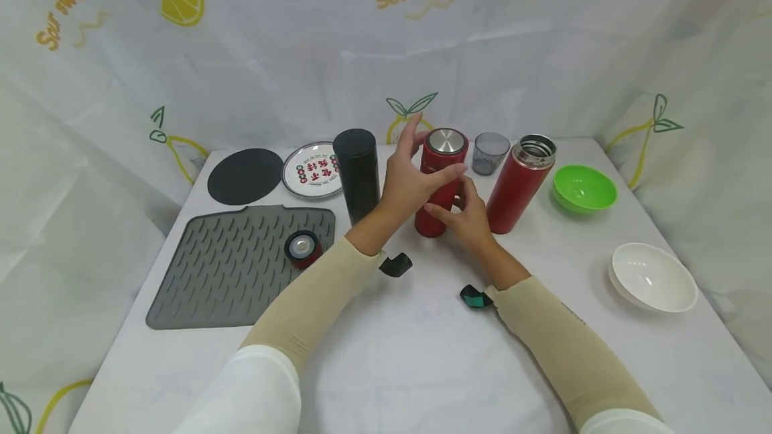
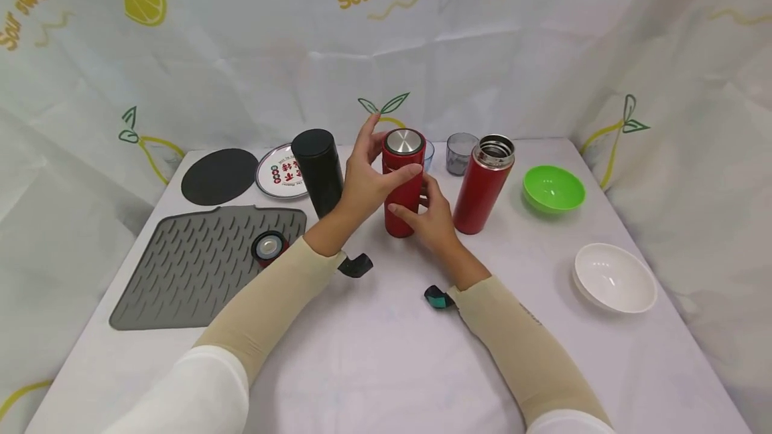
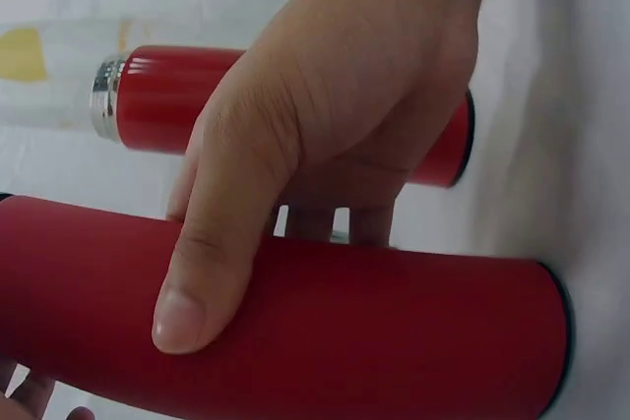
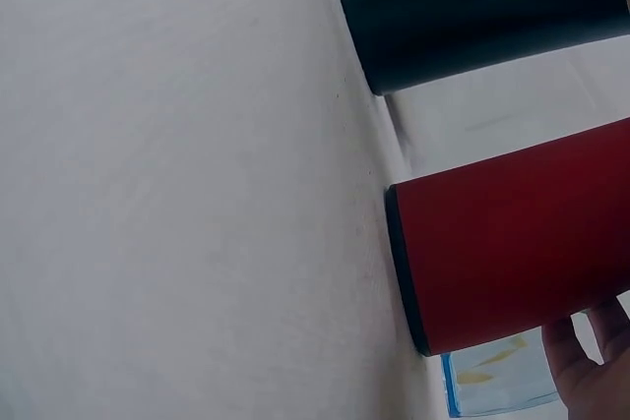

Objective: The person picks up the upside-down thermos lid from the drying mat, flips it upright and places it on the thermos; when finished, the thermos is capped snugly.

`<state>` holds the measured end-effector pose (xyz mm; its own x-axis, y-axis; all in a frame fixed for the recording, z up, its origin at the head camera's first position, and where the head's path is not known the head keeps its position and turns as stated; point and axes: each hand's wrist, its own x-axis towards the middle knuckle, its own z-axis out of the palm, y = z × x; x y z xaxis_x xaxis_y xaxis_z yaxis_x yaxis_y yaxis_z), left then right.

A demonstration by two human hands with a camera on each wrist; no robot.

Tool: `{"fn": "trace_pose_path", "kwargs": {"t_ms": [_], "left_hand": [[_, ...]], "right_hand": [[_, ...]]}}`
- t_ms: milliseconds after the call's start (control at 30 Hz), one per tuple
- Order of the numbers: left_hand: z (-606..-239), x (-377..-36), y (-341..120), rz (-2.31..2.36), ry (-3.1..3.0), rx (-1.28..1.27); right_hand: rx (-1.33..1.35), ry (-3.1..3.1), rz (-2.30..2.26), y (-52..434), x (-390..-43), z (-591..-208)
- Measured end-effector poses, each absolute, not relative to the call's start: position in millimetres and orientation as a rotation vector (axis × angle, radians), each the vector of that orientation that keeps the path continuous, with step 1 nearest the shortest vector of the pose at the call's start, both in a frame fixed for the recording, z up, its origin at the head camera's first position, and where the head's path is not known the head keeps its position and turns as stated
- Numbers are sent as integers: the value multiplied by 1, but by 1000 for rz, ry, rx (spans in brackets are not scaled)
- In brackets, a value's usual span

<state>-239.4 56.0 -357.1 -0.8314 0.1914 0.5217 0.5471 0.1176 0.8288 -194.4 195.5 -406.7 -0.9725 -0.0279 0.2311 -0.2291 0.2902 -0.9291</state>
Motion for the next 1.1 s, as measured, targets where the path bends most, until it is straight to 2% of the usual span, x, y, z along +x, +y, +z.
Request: {"fn": "trace_pose_path", "kwargs": {"t_ms": [267, 633, 867, 1100], "left_hand": [[-356, -248, 50, -1835, -2206, -780], [-370, -235, 49, -1741, -2015, -880], [-358, -236, 67, -1771, -2166, -765], [-360, -240, 68, -1817, -2119, -633]], "right_hand": [[275, -2340, 1792, 203, -217, -440], [192, -2384, 1726, 205, -215, -439], [298, -2355, 1715, 208, -218, -440], [275, -2371, 1699, 208, -218, -437]]}}
